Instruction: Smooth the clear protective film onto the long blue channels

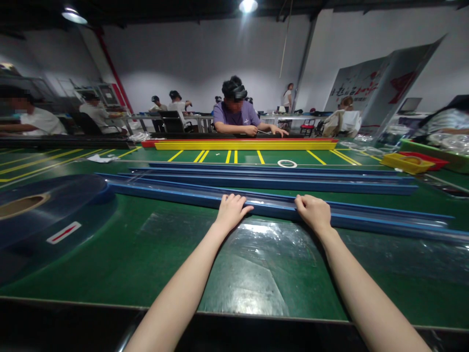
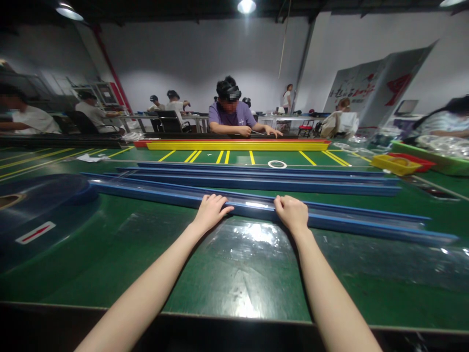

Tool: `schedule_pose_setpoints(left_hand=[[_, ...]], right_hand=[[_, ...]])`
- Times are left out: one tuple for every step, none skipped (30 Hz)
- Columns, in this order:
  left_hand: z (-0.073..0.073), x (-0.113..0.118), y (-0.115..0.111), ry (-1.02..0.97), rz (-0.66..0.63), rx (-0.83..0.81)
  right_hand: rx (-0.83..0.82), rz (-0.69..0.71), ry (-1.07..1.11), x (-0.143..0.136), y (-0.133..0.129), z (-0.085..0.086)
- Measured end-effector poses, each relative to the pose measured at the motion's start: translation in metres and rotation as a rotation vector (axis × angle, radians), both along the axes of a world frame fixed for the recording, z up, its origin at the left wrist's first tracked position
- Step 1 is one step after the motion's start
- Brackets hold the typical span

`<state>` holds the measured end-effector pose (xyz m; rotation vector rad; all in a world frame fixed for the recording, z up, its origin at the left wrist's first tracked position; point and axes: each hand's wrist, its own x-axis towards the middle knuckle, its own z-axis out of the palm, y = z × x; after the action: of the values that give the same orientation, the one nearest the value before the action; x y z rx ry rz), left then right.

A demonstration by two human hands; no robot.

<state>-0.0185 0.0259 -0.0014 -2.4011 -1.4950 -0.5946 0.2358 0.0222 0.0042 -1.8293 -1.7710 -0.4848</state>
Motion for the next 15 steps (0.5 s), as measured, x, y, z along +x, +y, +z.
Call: schedule_pose_setpoints(left_hand=[[0.0002,-0.0001,0.0002,-0.002,-0.001,-0.002],[0.0004,-0.0002,0.0003,-0.004,-0.002,-0.006],[0.0007,-0.0002,0.0005,-0.006,-0.002,-0.01],[0.001,-0.0003,0.0007,-0.007,-0.002,-0.014],[0.0012,-0.0002,0.0008,-0.006,-0.001,-0.017],[0.0014,-0.0001,0.0009,-0.004,0.0,-0.02],[0.0015,0.0,0.001,-0.001,0.003,-0.019],[0.0016,0.0002,0.0009,0.003,0.005,-0.017],[0.0015,0.0004,0.0008,0.006,0.007,-0.014],[0.0014,0.0005,0.0007,0.009,0.008,-0.01],[0.0012,0.0006,0.0005,0.01,0.009,-0.006],[0.001,0.0006,0.0003,0.011,0.008,-0.002],[0.0008,0.0005,0.0001,0.012,0.008,0.001],[0.0007,0.0004,-0.0001,0.012,0.008,0.004],[0.0005,0.0002,-0.0002,0.012,0.009,0.007]], right_hand=[[0.0,0.002,0.001,-0.0001,-0.0001,0.0002],[-0.004,0.001,0.0,-0.0003,-0.0002,0.0004],[-0.011,-0.003,-0.001,-0.0005,-0.0003,0.0006],[-0.021,-0.007,-0.004,-0.0008,-0.0005,0.0009],[-0.032,-0.013,-0.009,-0.0011,-0.0008,0.0013],[-0.044,-0.017,-0.013,-0.0015,-0.0011,0.0018],[-0.055,-0.022,-0.018,-0.0019,-0.0016,0.0025],[-0.065,-0.026,-0.023,-0.0023,-0.0021,0.0032],[-0.075,-0.03,-0.026,-0.0026,-0.0026,0.0041],[-0.086,-0.033,-0.03,-0.003,-0.0031,0.005],[-0.099,-0.037,-0.032,-0.0034,-0.0037,0.0061],[-0.113,-0.043,-0.036,-0.004,-0.0042,0.0071],[-0.124,-0.052,-0.041,-0.0049,-0.0047,0.0081],[-0.131,-0.064,-0.049,-0.0062,-0.0051,0.0091],[-0.133,-0.076,-0.063,-0.0082,-0.0054,0.0099]])
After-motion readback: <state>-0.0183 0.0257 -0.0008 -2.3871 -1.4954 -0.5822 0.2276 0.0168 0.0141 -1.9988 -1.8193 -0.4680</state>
